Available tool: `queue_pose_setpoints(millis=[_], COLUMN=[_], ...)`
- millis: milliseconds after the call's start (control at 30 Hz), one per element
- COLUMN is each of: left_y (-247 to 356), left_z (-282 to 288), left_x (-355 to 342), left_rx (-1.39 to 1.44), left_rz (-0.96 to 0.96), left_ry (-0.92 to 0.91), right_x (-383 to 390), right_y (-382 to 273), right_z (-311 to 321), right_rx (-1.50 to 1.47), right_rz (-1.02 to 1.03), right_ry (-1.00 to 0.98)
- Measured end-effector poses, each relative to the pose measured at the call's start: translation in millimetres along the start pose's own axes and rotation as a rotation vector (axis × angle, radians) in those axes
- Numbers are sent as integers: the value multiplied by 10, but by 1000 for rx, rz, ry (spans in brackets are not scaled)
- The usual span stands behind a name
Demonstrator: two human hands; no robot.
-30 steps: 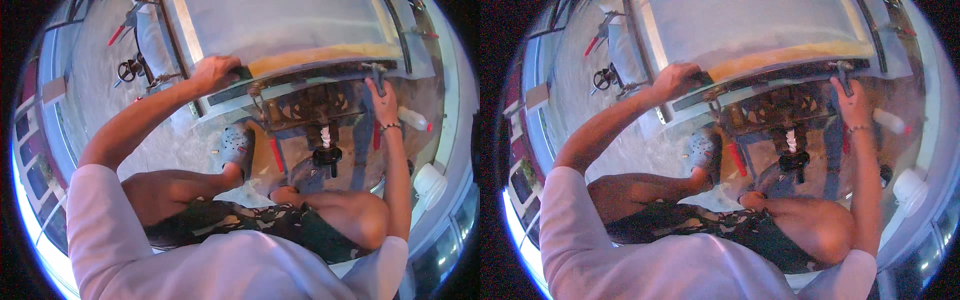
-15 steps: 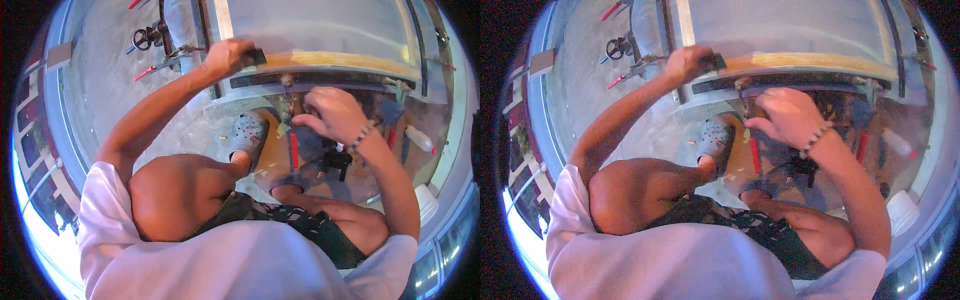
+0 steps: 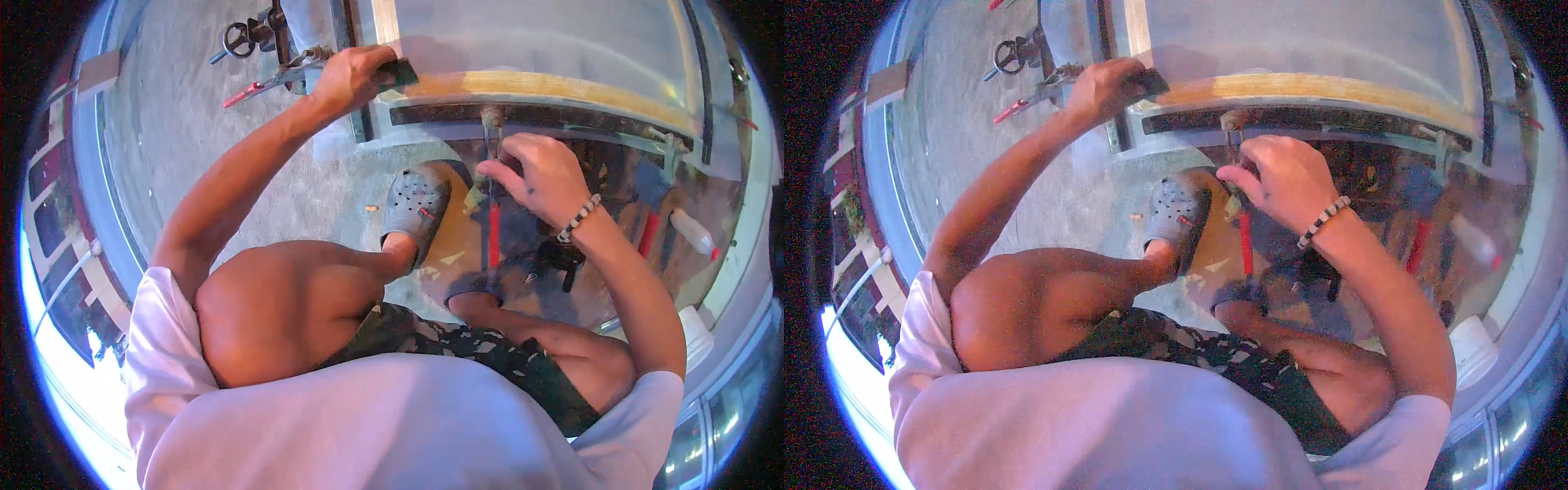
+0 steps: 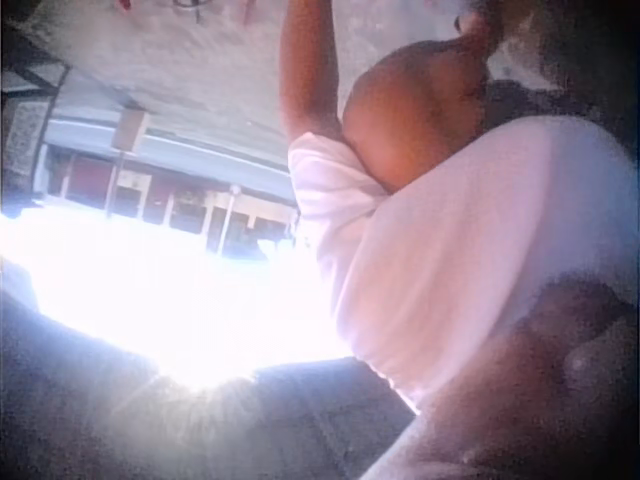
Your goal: The person applies liquid adhesive along the borders of a screen printing frame from a small bottle, then rubs and spreads the liquid thoroughly across the tape edges using a green sponge scrub pad.
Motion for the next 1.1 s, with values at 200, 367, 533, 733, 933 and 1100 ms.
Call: queue_pose_setpoints(millis=[200, 367, 533, 733, 933, 1100], left_y=[49, 109, 85, 30, 72, 151], left_z=[28, -9, 16, 22, 3, -34], left_x=[15, 12, 35, -30, -92, -96], left_rx=[48, 10, 27, 21, 3, 33], left_rz=[-55, 15, 3, -36, -70, -97], left_ry=[9, -20, -7, 10, 15, -5], right_x=[-1, 16, 2, 5, 8, 11], right_y=[1, 1, 19, 16, 46, 30], right_z=[5, 38, 5, 20, -9, 3], right_rx=[1, -2, -19, -21, -23, -30], right_rz=[10, 24, 6, -1, -19, -12], right_ry=[28, 55, 12, 28, 15, 36])
Point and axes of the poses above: each hand's wrist, its own x-axis away from the middle knuckle, its own z-axis out of the back of the hand, y = z × x, the point moved 9 cm from there along -x, towards the middle knuckle, and after that the axes turned 3 degrees about -z, right-handed, at the moved point
